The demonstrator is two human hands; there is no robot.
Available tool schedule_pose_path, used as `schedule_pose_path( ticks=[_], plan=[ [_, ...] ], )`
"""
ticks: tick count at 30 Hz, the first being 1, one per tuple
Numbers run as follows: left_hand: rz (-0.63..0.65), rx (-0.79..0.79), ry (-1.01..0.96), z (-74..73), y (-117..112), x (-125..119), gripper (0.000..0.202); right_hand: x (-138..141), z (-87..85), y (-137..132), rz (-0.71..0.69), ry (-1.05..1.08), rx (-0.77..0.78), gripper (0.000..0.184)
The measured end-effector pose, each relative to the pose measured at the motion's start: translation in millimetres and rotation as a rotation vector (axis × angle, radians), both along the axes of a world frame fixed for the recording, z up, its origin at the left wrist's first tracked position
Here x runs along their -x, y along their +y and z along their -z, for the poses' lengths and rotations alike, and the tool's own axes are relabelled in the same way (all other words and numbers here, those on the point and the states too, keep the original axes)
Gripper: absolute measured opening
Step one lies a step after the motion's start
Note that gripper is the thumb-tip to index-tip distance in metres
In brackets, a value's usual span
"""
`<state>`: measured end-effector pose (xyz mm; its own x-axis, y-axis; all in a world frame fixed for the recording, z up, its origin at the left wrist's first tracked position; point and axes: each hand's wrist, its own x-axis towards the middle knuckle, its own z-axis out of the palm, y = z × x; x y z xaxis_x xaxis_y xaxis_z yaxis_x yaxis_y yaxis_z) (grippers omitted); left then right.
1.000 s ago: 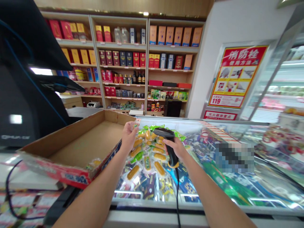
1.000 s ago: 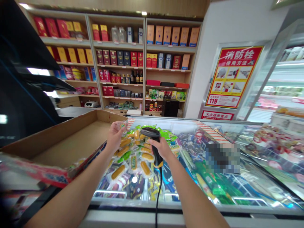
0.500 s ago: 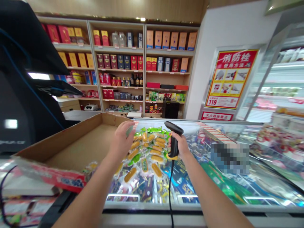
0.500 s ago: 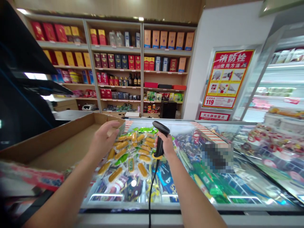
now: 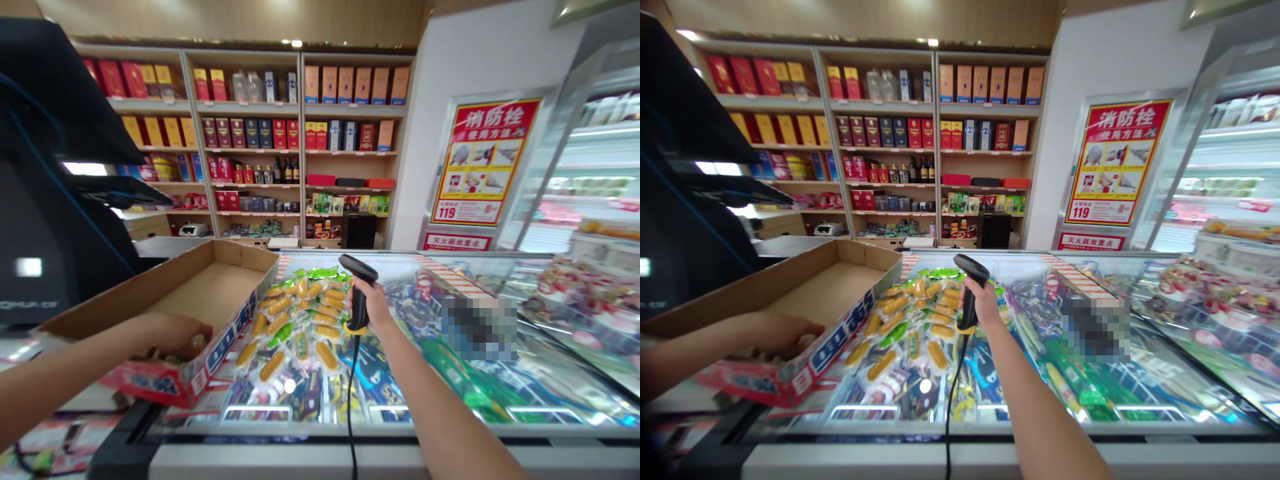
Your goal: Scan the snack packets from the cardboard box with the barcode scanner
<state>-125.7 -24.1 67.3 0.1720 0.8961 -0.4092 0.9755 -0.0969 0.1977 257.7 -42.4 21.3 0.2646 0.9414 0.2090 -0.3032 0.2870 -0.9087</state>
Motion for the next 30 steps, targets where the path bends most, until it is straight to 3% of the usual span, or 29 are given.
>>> schedule_pose_path(
  ticks=[9,14,16,19,23,25,27,30],
  plan=[
    [-0.216,0.045,-0.301,16.0,13,-3,0.023,-1,-0.3,-1,-0.003,-0.025,-0.005,0.032],
    [-0.279,-0.13,-0.352,16.7,27,9,0.027,-1,1.0,0,-0.007,-0.019,-0.003,0.033],
    [-0.203,-0.211,-0.303,7.9,29,10,0.028,-1,1.1,0,-0.009,-0.013,-0.005,0.033],
    [-0.02,-0.332,-0.116,-18.0,28,7,0.023,0,0.6,0,-0.016,-0.012,-0.013,0.032],
    [0.027,-0.487,-0.05,-61.8,21,-6,0.027,1,0.1,-1,-0.016,-0.023,-0.007,0.031],
    [-0.033,-0.576,-0.211,-77.0,15,-18,0.03,1,0.4,-1,-0.017,-0.03,-0.002,0.03],
    [-0.11,-0.621,-0.519,-81.9,6,-39,0.035,2,1.0,0,-0.018,-0.037,-0.004,0.03],
    [-0.141,-0.566,-1.104,-68.2,-9,-84,0.045,2,2.5,2,-0.012,-0.049,-0.013,0.03]
  ],
)
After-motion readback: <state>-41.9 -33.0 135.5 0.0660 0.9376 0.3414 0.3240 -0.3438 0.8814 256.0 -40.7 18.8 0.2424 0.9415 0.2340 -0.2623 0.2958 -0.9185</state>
